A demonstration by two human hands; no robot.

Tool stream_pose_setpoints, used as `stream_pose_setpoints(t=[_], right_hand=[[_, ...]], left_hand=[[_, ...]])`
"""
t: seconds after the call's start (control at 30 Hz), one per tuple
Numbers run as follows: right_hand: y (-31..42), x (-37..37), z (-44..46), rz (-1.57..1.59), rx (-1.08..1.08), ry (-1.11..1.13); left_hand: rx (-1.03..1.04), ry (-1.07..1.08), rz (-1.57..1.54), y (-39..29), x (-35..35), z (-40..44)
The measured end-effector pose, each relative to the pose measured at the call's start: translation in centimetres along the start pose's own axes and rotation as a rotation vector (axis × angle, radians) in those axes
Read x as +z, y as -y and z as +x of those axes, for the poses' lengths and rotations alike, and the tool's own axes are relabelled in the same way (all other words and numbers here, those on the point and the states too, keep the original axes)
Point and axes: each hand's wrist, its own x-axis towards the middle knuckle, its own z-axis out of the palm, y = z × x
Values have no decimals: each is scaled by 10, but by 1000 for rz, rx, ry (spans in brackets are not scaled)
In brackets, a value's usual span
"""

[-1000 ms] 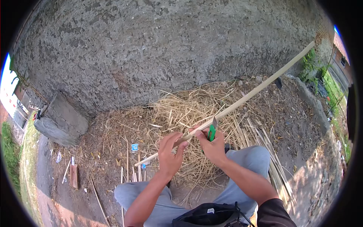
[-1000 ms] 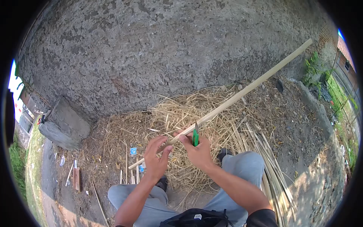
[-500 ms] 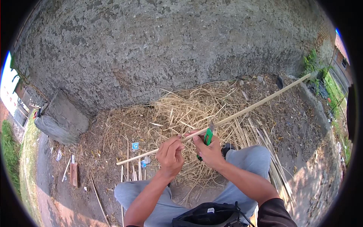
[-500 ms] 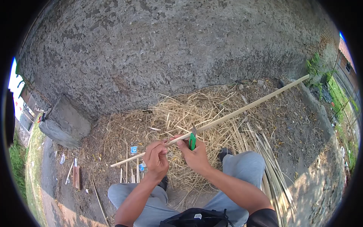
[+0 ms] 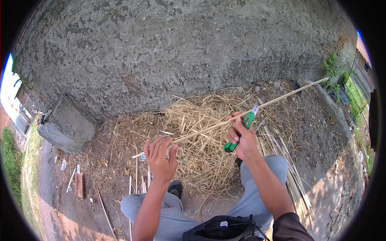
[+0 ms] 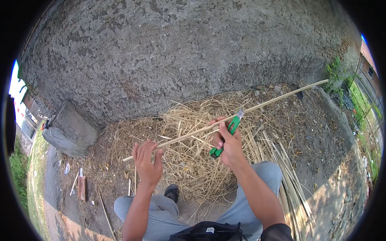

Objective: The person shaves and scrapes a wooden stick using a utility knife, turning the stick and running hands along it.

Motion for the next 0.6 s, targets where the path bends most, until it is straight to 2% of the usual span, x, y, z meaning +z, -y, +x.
stream_pose_setpoints(t=[0.13,0.2,0.6], right_hand=[[3,3,-2,-22,7,18],[7,6,-4,-71,4,-1],[9,5,0,-82,8,-66]], left_hand=[[-58,-17,-144,8,11,-14],[-59,-107,-217,5,14,-15],[-13,-100,-243,2,10,-13]])
